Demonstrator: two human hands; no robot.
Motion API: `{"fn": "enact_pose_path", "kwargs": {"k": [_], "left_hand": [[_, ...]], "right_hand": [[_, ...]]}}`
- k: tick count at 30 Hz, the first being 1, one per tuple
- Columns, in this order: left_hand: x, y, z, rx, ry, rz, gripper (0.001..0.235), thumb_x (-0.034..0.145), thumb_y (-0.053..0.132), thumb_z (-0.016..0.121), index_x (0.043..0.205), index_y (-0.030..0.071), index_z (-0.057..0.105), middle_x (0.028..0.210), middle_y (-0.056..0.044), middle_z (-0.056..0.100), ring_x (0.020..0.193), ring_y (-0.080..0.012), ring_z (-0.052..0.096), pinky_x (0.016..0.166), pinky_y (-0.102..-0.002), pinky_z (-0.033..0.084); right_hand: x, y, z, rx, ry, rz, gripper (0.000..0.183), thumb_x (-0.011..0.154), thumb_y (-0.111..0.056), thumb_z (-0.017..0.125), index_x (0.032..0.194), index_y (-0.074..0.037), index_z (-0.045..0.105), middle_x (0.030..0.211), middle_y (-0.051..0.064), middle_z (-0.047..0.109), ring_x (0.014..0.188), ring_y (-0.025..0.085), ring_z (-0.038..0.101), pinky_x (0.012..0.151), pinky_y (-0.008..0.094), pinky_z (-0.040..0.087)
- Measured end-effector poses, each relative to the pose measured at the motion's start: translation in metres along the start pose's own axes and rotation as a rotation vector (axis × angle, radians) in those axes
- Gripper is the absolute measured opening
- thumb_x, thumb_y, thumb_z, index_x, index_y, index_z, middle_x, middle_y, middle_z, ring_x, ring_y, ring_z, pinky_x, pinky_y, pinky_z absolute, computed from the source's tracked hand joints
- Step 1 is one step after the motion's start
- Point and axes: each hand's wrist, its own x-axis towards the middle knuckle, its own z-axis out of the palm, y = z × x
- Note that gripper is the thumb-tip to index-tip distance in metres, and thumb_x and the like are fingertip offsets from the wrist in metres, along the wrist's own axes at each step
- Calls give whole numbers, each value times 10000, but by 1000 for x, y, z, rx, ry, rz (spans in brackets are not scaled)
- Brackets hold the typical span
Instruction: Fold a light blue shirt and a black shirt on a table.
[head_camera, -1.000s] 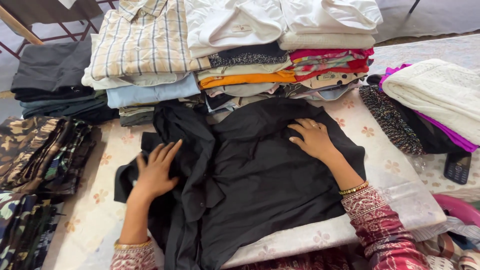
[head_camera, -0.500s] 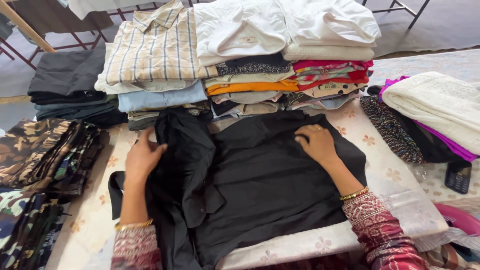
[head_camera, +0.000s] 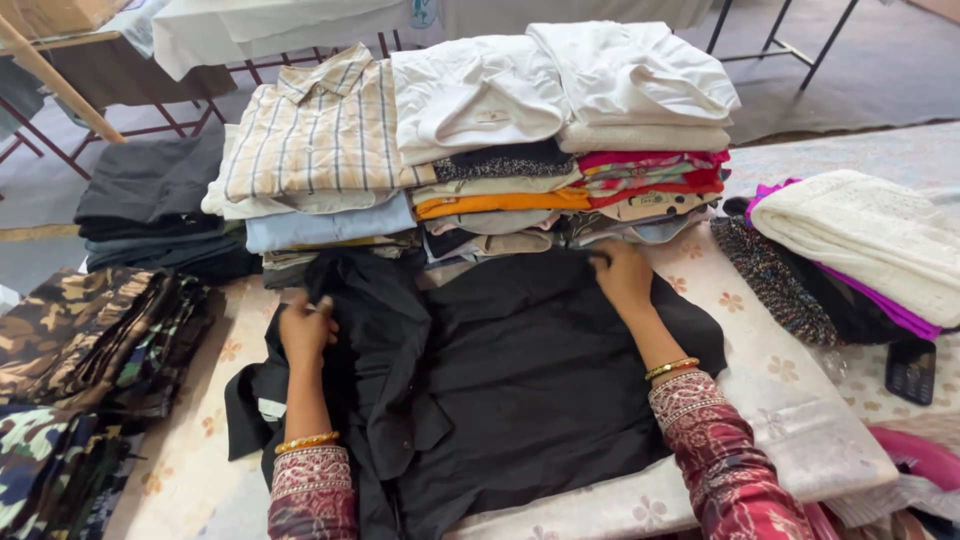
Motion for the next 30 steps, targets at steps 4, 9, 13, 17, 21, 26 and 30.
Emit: {"fn": "enact_pose_path", "kwargs": {"k": [4,9,13,17,21,26,30], "left_hand": [[-17,43,1,-474,53,195,139,1001,126,634,1068,28,563,731,-63,645,552,-150,648,502,-284,482],[-14,31,22,-510,111,468,42,1036,50,582,1052,22,555,884,-63,684,786,-127,700,730,-263,554],[10,-4,29,-261,124,559,181,993,-14,624,1164,-39,570,1003,-85,687,936,-155,654,845,-278,507],[16,-15,29,-289,97,587,439,925,-19,656,1354,-40,564,1194,-140,683,1088,-221,640,955,-321,493],[26,-30,38,-84,121,551,681,854,57,727,1456,-40,424,1246,-223,677,1153,-334,650,992,-387,488],[-10,10,25,219,91,368,863,815,189,768,1535,13,326,1211,-271,675,1136,-455,643,962,-471,503],[-30,12,-8,317,30,470,869,800,206,805,1520,43,347,1215,-263,657,1152,-454,618,972,-483,492]], "right_hand": [[15,-4,-16,719,206,373,216,913,-43,699,1126,-42,657,997,91,719,886,290,744,768,380,578],[13,-22,-17,1269,352,405,100,955,-14,587,1051,-38,598,972,4,665,879,139,727,794,306,651],[5,23,20,872,319,312,199,940,38,671,1125,-35,657,989,37,665,875,87,604,801,233,486],[-2,38,27,781,74,483,220,881,64,734,1080,2,664,913,97,622,769,144,536,713,289,429],[-3,12,3,887,114,343,288,761,93,695,1015,-24,629,1138,5,694,850,100,631,748,237,498],[-7,-40,-36,360,409,121,270,786,113,617,993,-48,685,1100,112,631,786,212,660,713,298,509],[-19,-111,-49,428,245,-68,236,856,68,621,1032,-71,693,1047,69,656,861,206,652,709,260,542]]}}
